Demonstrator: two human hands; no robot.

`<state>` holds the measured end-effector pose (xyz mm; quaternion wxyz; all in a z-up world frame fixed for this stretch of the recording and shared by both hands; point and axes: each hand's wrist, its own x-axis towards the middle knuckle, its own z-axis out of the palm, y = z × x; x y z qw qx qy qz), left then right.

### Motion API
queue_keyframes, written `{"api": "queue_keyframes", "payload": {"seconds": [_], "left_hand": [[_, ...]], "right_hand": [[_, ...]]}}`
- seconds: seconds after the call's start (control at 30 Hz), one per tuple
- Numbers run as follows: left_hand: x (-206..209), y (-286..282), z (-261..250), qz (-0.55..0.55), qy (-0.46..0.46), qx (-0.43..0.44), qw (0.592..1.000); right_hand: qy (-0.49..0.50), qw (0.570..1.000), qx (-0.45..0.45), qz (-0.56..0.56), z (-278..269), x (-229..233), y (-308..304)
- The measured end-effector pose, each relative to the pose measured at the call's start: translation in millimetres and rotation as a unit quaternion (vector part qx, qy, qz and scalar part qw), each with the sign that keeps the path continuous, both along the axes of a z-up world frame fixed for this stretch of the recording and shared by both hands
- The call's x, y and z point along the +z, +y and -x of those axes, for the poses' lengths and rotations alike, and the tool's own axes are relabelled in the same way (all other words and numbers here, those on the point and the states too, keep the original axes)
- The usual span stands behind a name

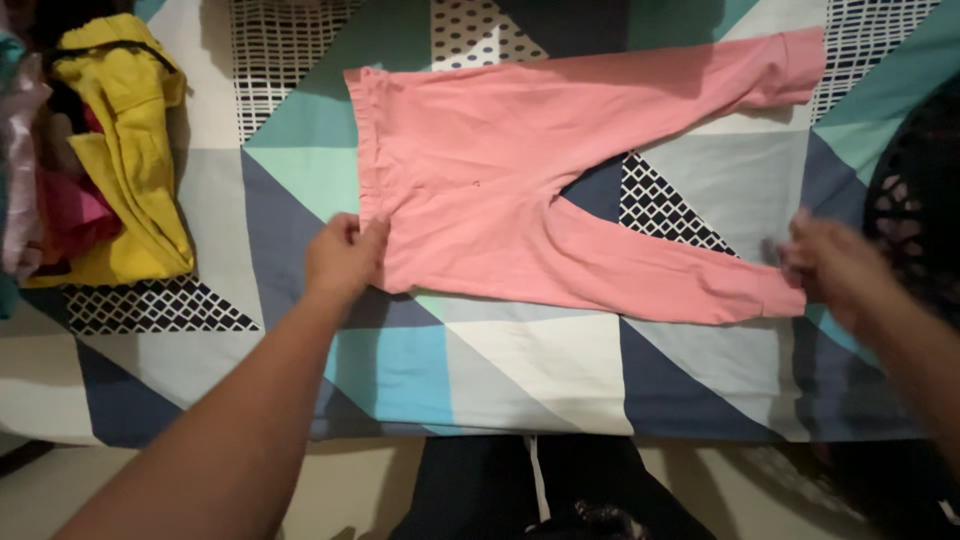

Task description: The person folds several pieces of children's clothing on a bed, including a pink top with a character print, pink pants, a light green shirt, dark pants, and a red top. Each item is smoothed, folded, and stacked on the bed.

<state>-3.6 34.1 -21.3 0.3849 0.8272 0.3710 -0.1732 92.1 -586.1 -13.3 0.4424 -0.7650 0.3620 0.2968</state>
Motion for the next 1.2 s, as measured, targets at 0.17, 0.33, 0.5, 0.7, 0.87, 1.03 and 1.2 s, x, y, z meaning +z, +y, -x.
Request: {"api": "queue_keyframes", "payload": {"seconds": [0.17, 0.33, 0.5, 0.7, 0.87, 1.03, 1.2], "left_hand": [[-1, -10, 11, -0.100, -0.126, 0.000, 0.987], [13, -10, 24, 0.032, -0.082, 0.116, 0.989], [31, -7, 40, 0.085, -0.056, -0.021, 0.995], [38, 3, 49, -0.100, -0.046, -0.297, 0.949], [54, 13, 51, -0.069, -0.043, -0.278, 0.957], [68, 4, 57, -0.098, -0.120, -0.315, 0.936], [64, -5, 52, -0.176, -0.115, -0.388, 0.897]], "right_hand": [[-0.012, 0.997, 0.075, -0.027, 44, -5, 5], [-0.078, 0.993, 0.001, 0.085, 43, -31, -5], [-0.094, 0.992, 0.083, 0.027, 49, -17, -4], [0.060, 0.991, 0.113, 0.029, 44, 8, -12], [0.096, 0.995, -0.028, 0.031, 42, 3, -37], [0.039, 0.999, -0.008, 0.008, 45, -8, -56], [-0.035, 0.981, 0.155, -0.108, 50, 2, -57]]}}
